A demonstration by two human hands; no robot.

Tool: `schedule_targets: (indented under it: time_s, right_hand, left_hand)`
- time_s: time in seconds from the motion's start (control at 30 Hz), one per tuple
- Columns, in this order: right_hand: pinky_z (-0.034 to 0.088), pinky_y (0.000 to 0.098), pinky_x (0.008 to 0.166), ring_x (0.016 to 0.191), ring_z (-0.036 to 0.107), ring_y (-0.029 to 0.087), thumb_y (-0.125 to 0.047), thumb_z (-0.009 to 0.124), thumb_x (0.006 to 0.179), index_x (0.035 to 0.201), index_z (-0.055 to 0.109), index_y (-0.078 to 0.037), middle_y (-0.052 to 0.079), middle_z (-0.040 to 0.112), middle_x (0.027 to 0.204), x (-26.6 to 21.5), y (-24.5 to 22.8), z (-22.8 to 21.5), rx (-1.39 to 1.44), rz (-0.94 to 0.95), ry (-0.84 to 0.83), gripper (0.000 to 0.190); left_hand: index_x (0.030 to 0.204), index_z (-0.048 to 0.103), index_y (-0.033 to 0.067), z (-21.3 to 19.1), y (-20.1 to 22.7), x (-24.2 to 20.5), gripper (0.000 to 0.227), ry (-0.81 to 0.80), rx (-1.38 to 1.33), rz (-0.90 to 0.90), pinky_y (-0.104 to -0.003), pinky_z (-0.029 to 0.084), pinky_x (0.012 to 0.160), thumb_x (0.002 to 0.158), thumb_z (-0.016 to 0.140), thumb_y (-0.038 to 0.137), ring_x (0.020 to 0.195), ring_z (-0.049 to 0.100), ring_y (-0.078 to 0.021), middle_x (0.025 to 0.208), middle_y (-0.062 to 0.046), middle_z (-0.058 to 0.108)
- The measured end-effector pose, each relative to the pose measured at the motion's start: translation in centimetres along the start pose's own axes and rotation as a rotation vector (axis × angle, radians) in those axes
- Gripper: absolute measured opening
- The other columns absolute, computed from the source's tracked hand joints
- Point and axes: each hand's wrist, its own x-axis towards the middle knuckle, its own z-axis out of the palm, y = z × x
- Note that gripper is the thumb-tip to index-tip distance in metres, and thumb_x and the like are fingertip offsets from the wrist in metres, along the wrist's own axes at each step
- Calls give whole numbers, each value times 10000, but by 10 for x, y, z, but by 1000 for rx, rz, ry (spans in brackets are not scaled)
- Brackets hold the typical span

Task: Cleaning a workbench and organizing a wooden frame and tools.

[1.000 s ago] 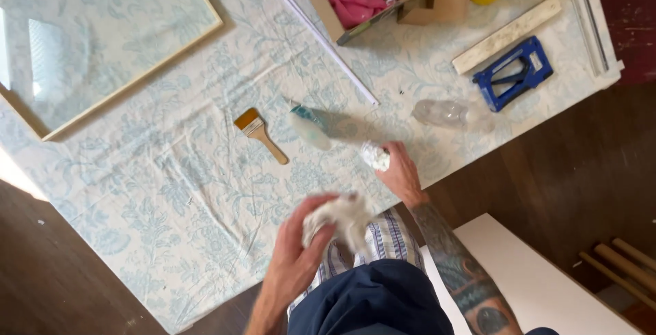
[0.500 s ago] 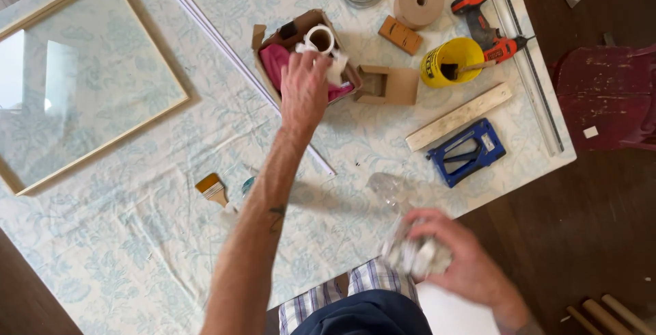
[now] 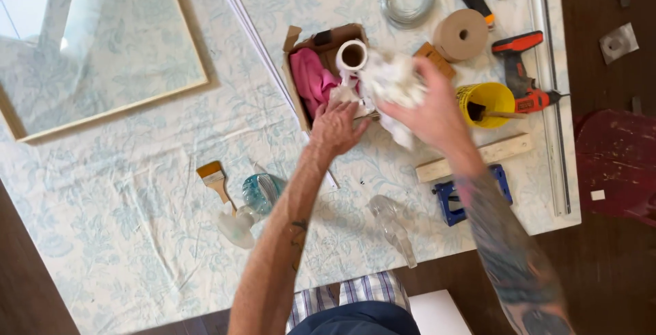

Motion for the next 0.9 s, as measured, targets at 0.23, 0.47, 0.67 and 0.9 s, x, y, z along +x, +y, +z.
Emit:
schedule_targets:
  time_s: [0.23,0.47,0.67,0.9]
  right_hand:
    - [566,485,848,1008,660,332,-262,960,687,1180,583,-111,124,621,1135,90,34,101,-322,-25,-96,638]
    - [565,563,627,839,686,430,-340,907,785,1216,506,-81,167,588,1100,88,29,139,-747,-205,-185,644]
    - [478,533,1058,1299,514,397,-119,777,876,1444,527,-12,229,493,1482,68,15,123,-719,-284,-232,629]
    - [420,511,1107,1234,593,365,-81,749,985,1295,622,11,224,651,1291,56,13,64,-550,-330,46,349]
  left_hand:
    - [1248,670,129,-64,64,22,565,-517,214,-345,-570,278,1194,779,740,435,1334,513,-284,1335,-93,637]
    - [1204,683,86,-82,90,22,416,-472,303,-362,-549,280,1210,840,586,260,1234,514,-336,1169,-123,629]
    - [1385,534,12,-192,166,-23,529,-341,-203,-361,-550,385,1129,905,660,194,1342,514,-405,1492,-224,532]
    - [1235,690,155,-236,162,-163,457,-431,-775,-1329,-329,641,890,866,728,422,1030,737,-165,1202,-29,756]
